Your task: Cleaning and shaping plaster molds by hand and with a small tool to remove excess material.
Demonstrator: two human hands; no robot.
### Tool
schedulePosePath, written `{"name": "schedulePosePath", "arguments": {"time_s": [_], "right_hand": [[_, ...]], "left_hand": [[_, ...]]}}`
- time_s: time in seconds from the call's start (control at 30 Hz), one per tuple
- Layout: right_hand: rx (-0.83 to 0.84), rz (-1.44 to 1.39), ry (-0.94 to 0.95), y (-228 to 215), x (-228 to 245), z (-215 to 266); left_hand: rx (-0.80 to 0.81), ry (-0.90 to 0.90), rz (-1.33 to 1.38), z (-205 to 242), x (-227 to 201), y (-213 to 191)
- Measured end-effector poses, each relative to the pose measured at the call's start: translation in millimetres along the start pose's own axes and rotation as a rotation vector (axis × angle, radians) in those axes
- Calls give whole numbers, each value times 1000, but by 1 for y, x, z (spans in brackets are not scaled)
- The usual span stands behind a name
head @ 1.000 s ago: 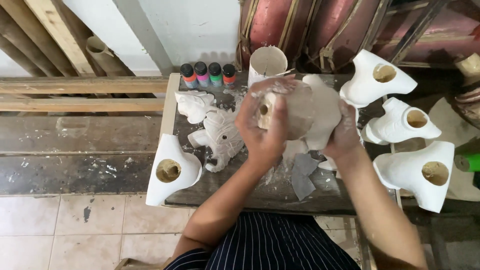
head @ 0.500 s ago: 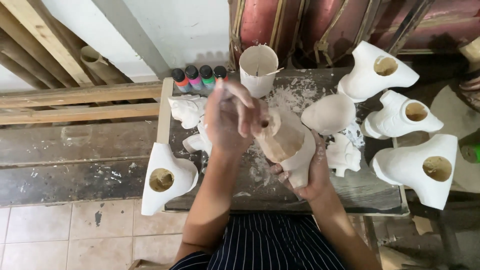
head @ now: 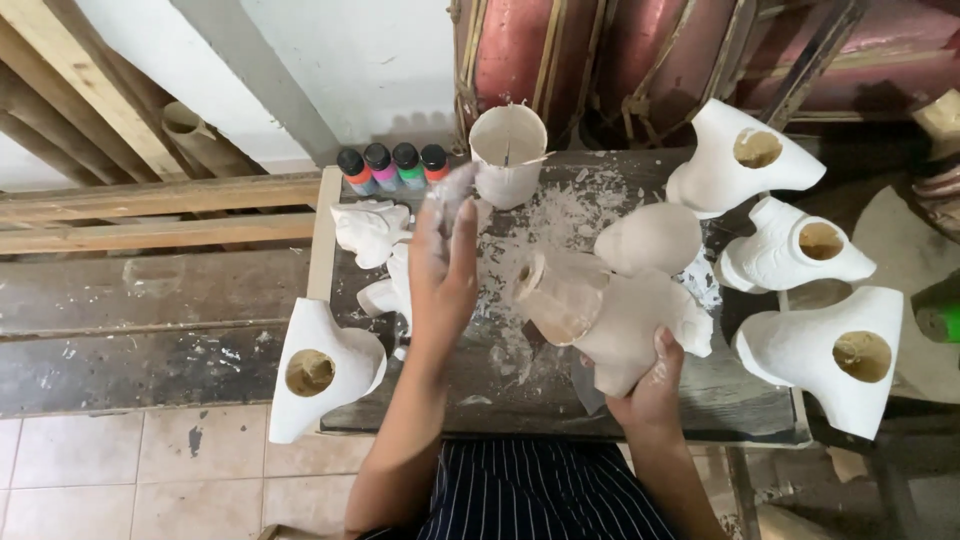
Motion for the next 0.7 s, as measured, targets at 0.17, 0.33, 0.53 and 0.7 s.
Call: {"name": "schedulePosePath", "arguments": {"time_s": [0.17,0.33,0.53,0.7], "right_hand": [[93,25,-42,0,-3,-8],[446,376,-2,-1,24,-15],[434,1291,-400,-15,61,-15],[449,1813,-719,-19,31,-5]], "left_hand": [[258,-319,433,55,32,52],[-73,-625,804,65,48,58],[-338,-404,740,64,90,23],[-325,-376,532,72,98,4]]}}
Point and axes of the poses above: each hand's wrist, its own z-axis away from the middle knuckle, its own y-axis out of the palm, x = y × z, the point moved 5 cm from there along -z, towards the middle knuckle
